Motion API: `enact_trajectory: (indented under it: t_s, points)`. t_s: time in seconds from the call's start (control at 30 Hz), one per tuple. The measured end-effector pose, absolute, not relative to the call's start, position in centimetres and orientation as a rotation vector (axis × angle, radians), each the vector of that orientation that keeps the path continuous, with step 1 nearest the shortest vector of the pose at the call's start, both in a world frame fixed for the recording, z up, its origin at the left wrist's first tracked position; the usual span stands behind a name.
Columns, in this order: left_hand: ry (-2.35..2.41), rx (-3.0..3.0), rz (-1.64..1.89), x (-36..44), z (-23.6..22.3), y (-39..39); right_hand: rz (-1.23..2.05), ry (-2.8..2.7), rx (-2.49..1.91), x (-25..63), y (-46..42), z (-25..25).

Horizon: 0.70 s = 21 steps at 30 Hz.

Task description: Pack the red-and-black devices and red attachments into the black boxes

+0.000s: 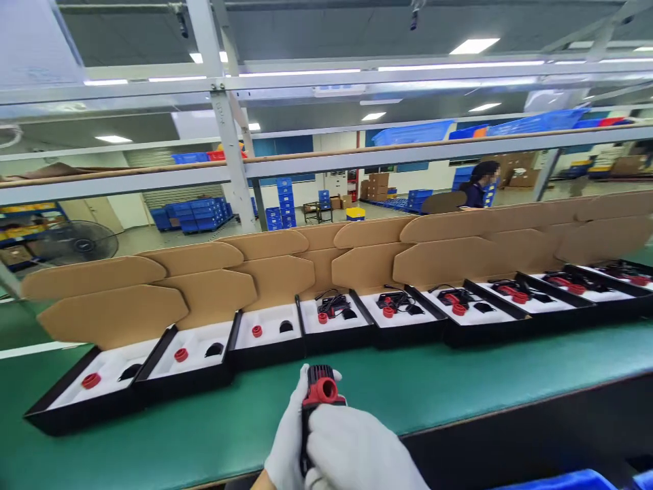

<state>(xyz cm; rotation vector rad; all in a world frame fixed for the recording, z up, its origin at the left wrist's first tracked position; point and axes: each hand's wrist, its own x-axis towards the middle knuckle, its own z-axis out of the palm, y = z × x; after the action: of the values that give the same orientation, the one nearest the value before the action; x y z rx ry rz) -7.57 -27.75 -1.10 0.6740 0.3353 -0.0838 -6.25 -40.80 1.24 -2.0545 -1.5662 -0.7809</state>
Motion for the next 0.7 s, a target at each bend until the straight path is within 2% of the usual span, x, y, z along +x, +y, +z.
enact_trajectory:
  t_s: [0.07,0.17,0.23,0.3,0.33,0.4,0.47,0.5,0.57,0.7]
  points:
    - [0.354,0.566,-0.172,-8.2,-1.0,-26.3,-0.958,-1.955,-1.933,-7.1,-37.5,3.5]
    - [0.341,0.526,-0.167,-9.3,-1.1,-25.0,-0.944,-2.205,-1.795,-6.8,-36.0,4.5]
    - [0.312,0.481,-0.133,-9.7,-1.0,-24.5,-0.877,-2.136,-1.668,-5.3,-36.9,3.1]
    - [0.265,0.452,-0.073,-9.5,-0.6,-24.0,-0.782,-1.780,-1.662,-3.4,-38.2,0.9]
    - [0.240,0.449,-0.040,-9.3,-0.4,-23.7,-0.569,-1.467,-1.765,-2.6,-38.6,-0.1]
    - [0.203,0.444,-0.006,-8.8,0.0,-23.1,0.163,-0.947,-1.813,-2.1,-38.5,-1.2]
    - [0.218,0.465,-0.042,-8.4,0.0,-22.6,0.855,-0.662,-1.499,-2.9,-37.4,-1.1]
    - [0.240,0.483,-0.077,-8.2,-0.1,-22.3,1.063,-0.599,-1.288,-3.6,-36.6,-0.8]
    - [0.262,0.523,-0.122,-8.1,-0.4,-21.7,1.209,-0.478,-1.004,-4.8,-35.0,0.2]
    - [0.205,0.583,-0.077,-7.6,-2.3,-20.1,1.200,-0.394,-0.944,-4.9,-32.9,1.7]
